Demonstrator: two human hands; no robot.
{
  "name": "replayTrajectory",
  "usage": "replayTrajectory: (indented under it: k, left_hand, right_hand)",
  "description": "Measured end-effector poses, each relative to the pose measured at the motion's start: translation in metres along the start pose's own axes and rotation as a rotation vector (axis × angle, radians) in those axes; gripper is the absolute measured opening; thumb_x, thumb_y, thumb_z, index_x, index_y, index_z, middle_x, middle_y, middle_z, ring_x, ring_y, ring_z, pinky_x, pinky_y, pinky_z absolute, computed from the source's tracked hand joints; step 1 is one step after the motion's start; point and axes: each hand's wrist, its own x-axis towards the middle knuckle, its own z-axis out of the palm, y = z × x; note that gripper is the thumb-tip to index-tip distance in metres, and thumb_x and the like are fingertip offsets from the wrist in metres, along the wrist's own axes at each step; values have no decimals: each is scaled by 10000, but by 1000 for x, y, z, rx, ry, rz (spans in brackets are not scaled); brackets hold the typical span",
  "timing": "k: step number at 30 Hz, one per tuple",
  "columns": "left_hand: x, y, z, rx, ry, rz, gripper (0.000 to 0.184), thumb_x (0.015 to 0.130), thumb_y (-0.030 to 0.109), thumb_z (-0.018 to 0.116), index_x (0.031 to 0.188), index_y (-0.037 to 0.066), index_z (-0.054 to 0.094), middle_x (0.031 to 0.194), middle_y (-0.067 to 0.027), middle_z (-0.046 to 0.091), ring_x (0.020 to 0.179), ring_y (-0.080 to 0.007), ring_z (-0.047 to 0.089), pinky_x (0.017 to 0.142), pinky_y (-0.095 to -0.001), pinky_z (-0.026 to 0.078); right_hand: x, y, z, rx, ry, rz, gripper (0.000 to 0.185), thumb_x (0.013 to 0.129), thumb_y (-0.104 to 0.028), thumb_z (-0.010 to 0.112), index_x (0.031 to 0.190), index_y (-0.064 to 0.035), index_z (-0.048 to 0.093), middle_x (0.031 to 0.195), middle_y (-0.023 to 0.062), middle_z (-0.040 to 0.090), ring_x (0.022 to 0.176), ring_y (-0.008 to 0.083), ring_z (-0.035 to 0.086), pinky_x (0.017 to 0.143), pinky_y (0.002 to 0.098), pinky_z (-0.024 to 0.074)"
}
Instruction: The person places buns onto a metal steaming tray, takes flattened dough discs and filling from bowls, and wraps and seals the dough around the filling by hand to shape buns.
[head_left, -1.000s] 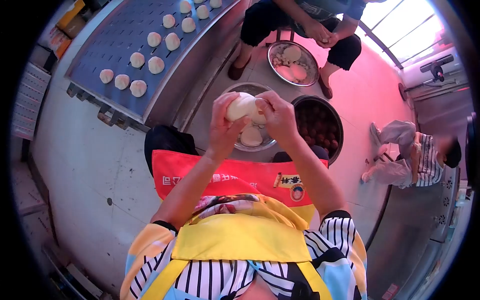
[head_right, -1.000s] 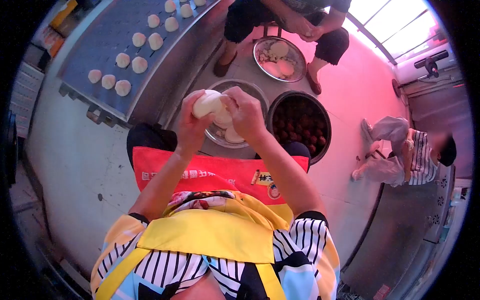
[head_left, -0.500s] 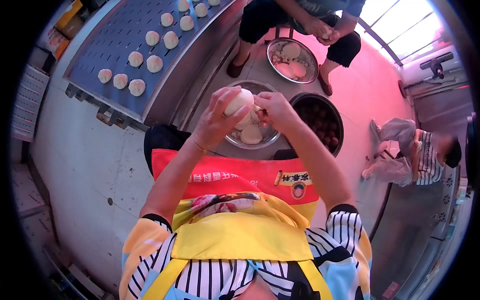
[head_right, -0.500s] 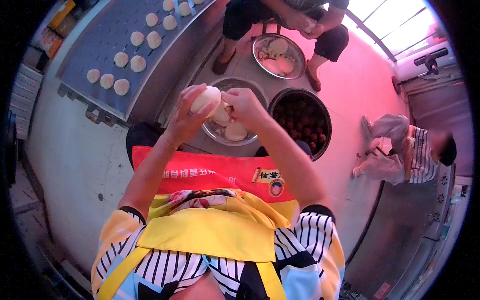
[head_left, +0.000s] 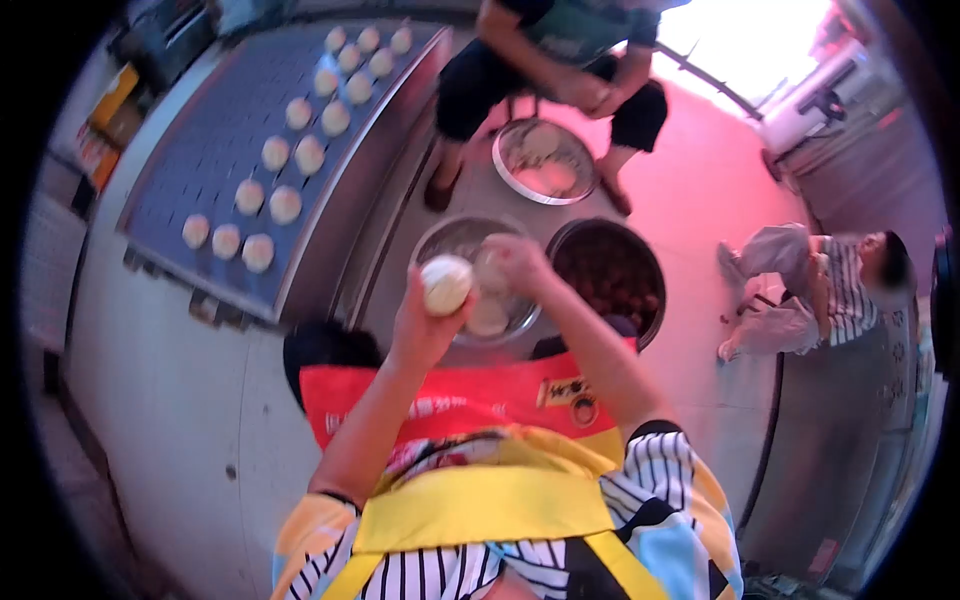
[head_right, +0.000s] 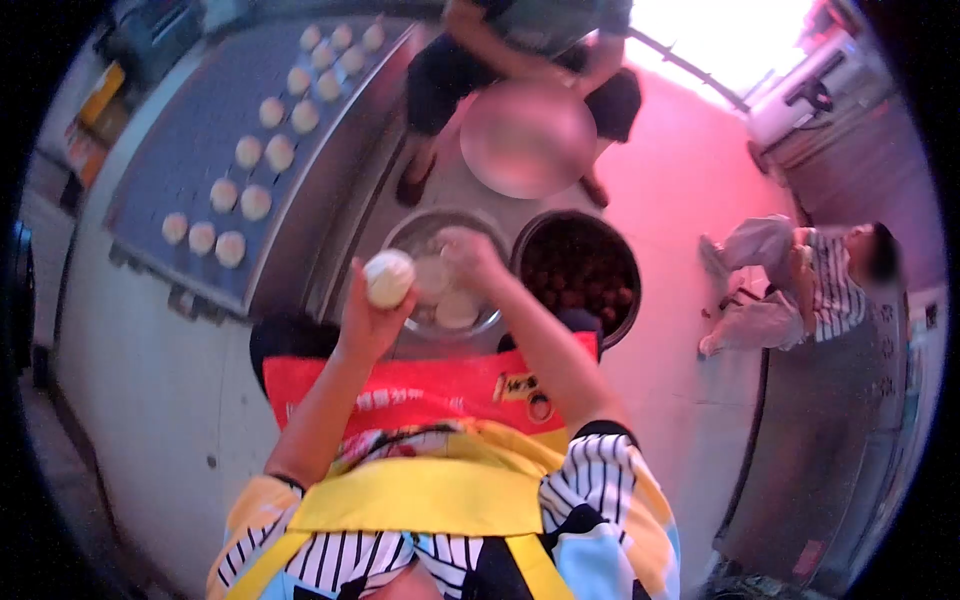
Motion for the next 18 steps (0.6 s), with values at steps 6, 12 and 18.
replayTrajectory:
  k: [6, 12, 18]
  left_hand:
    - [-1, 3, 19, 107, 3, -104, 672, 838, 723, 372, 1115, 139, 556, 980, -23, 634, 813, -175, 613, 638, -285, 501]
    - [-2, -3, 33, 173, -99, -199, 753, 795, 784, 333, 1132, 148, 554, 964, -25, 640, 779, -135, 647, 569, -242, 528]
    - [-6, -9, 58, 398, -77, -63, 656, 883, 683, 305, 1158, 134, 534, 994, -42, 628, 854, -151, 654, 584, -295, 558]
  right_hand:
    - [-41, -71, -5, 538, 22, -276, 712, 728, -188, 753, 1340, -49, 417, 1323, 151, 482, 1304, 304, 378, 1082, 360, 294]
    - [-62, -99, -18, 750, -120, -328, 984, 611, -192, 839, 1424, -60, 300, 1403, 124, 405, 1305, 216, 363, 1076, 351, 288]
    - [-62, -95, 4, 715, 195, -104, 738, 572, -237, 879, 1167, -43, 486, 1013, 42, 579, 926, 114, 547, 825, 290, 474]
